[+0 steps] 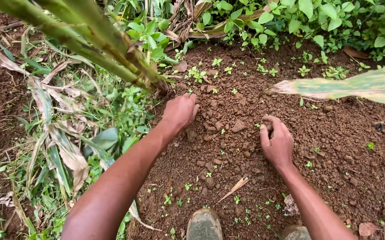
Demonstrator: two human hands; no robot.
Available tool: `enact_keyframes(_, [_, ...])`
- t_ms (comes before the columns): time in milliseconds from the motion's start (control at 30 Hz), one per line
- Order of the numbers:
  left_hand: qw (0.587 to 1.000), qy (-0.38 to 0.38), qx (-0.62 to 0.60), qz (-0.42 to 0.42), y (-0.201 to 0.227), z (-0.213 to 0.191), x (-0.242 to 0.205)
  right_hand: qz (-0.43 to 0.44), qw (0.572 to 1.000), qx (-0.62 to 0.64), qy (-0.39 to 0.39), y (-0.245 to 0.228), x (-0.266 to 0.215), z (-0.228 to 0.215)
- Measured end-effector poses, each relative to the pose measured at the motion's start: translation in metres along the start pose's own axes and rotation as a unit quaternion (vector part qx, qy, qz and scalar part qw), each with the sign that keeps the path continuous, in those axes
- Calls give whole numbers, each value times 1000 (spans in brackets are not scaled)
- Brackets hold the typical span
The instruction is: Weeding a garden bed by hand to remove unwanted plants from the soil
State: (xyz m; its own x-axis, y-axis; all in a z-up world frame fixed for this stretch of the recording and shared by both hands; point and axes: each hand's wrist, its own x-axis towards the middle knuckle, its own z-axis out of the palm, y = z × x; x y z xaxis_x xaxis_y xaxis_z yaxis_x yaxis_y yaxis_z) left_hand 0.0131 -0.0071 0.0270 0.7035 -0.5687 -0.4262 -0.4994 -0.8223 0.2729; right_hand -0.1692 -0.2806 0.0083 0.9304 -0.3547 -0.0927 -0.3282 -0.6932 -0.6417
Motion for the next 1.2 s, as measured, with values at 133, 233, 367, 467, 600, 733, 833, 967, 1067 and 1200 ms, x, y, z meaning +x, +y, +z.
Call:
enact_keyframes(133, [996,74,-29,-42,-2,-6,31,-5,999,-7,50,18,4,15])
enact_keyframes(233, [988,114,-68,-81,16,-29,45,-15,998,-5,69,26,7,21])
enact_keyframes(367, [972,159,-126,-119,16,-13,79,-21,996,24,83,31,8,25])
enact_keyframes(467, [955,193,-190,-117,5,7,97,-22,995,30,87,37,8,29])
enact_keyframes(600, [917,291,-248,-116,-7,-24,99,-19,995,38,86,43,8,31])
enact_keyframes(733, [866,400,-263,-143,-19,-32,97,-34,995,39,82,42,9,29])
enact_keyframes(833, [893,316,-259,-188,-5,-40,83,-43,994,46,85,33,10,24])
enact_keyframes(967, [913,192,-278,-228,18,-42,76,-46,994,50,90,35,11,25])
enact_keyframes(1067, [758,215,-559,-256,-20,-9,128,-47,994,50,89,41,11,30])
enact_keyframes(1200, [709,174,-579,-364,6,-34,117,-48,995,41,83,36,11,27])
